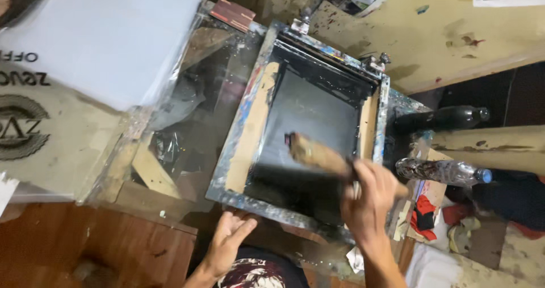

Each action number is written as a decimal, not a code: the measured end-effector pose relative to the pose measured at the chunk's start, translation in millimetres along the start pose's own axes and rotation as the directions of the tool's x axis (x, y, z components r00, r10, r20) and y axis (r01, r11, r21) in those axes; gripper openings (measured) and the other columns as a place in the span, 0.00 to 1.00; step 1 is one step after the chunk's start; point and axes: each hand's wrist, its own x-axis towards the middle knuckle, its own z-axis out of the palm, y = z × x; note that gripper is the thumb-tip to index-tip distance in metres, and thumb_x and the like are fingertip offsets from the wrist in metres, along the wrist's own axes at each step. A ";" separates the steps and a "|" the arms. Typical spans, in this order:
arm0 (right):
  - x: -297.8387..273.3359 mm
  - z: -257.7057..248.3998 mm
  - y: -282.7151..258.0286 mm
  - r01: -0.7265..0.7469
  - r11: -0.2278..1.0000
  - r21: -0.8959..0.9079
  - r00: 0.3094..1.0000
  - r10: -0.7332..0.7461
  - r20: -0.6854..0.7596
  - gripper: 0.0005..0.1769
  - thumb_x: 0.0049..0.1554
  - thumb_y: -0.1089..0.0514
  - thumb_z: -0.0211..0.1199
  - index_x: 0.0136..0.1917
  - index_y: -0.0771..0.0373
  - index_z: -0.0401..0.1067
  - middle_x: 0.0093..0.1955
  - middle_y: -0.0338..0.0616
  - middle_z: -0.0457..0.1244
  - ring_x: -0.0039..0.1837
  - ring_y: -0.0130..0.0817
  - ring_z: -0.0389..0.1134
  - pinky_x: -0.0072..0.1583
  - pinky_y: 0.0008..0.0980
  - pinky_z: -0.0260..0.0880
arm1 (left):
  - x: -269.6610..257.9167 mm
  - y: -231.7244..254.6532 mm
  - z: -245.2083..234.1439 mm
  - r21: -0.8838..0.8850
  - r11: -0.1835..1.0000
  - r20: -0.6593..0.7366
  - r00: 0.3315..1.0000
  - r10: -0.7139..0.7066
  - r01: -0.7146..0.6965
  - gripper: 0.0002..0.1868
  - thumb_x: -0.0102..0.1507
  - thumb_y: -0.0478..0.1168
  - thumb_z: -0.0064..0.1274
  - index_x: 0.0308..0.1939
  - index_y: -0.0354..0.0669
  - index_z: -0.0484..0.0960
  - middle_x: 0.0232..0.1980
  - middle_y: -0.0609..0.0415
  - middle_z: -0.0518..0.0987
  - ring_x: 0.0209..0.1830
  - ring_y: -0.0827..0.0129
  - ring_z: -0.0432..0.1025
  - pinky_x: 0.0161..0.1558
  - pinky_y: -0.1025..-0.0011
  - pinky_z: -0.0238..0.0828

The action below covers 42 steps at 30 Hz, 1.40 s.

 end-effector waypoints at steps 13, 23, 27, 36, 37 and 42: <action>170.9 180.6 123.1 0.078 0.997 -0.001 0.973 -0.076 0.219 0.34 0.47 0.65 0.58 0.69 0.57 0.67 0.55 0.49 0.62 0.55 0.54 0.61 0.56 0.49 0.54 | 25.9 -40.1 -21.6 -0.069 0.991 -0.346 0.929 -0.129 0.111 0.12 0.66 0.33 0.60 0.38 0.38 0.70 0.38 0.49 0.71 0.47 0.67 0.72 0.59 0.64 0.74; 136.1 167.2 105.0 0.064 0.998 -0.021 0.904 -0.049 0.426 0.34 0.50 0.66 0.58 0.71 0.55 0.65 0.54 0.48 0.60 0.53 0.55 0.60 0.53 0.51 0.54 | 16.8 -31.3 -28.3 0.313 0.941 -0.334 0.943 -0.018 0.128 0.19 0.64 0.45 0.65 0.31 0.47 0.68 0.31 0.61 0.64 0.31 0.75 0.59 0.35 0.70 0.58; 72.6 122.8 57.5 0.073 0.997 -0.021 0.878 -0.054 0.476 0.30 0.55 0.61 0.60 0.71 0.52 0.66 0.53 0.48 0.60 0.53 0.55 0.61 0.52 0.53 0.54 | 19.0 -36.7 -34.6 0.183 0.976 -0.279 0.958 -0.064 0.118 0.16 0.65 0.44 0.62 0.35 0.44 0.69 0.34 0.57 0.70 0.37 0.75 0.68 0.40 0.74 0.66; -85.0 80.5 -10.4 0.050 0.995 -0.090 0.890 -0.003 0.456 0.32 0.50 0.57 0.63 0.68 0.39 0.69 0.52 0.35 0.62 0.55 0.36 0.66 0.62 0.39 0.58 | 57.5 -92.5 -70.4 -0.030 0.998 -0.219 0.974 -0.058 0.053 0.38 0.69 0.38 0.58 0.79 0.32 0.59 0.58 0.39 0.70 0.61 0.52 0.70 0.71 0.47 0.65; -85.0 82.4 -9.1 0.028 0.997 -0.072 0.887 0.009 0.461 0.34 0.48 0.59 0.64 0.69 0.41 0.70 0.52 0.35 0.62 0.55 0.36 0.66 0.62 0.39 0.57 | 55.6 -84.4 -65.2 -0.007 0.997 -0.255 0.964 -0.074 0.075 0.37 0.68 0.40 0.59 0.76 0.29 0.61 0.57 0.37 0.70 0.61 0.50 0.70 0.70 0.47 0.67; -75.5 76.0 -17.0 -0.043 0.999 -0.003 0.851 0.038 0.525 0.35 0.49 0.61 0.63 0.70 0.45 0.69 0.53 0.37 0.63 0.57 0.39 0.67 0.62 0.40 0.57 | 46.6 -47.7 -45.0 0.020 0.994 -0.311 0.945 -0.099 0.111 0.37 0.66 0.43 0.64 0.68 0.18 0.65 0.55 0.30 0.69 0.61 0.39 0.71 0.68 0.45 0.68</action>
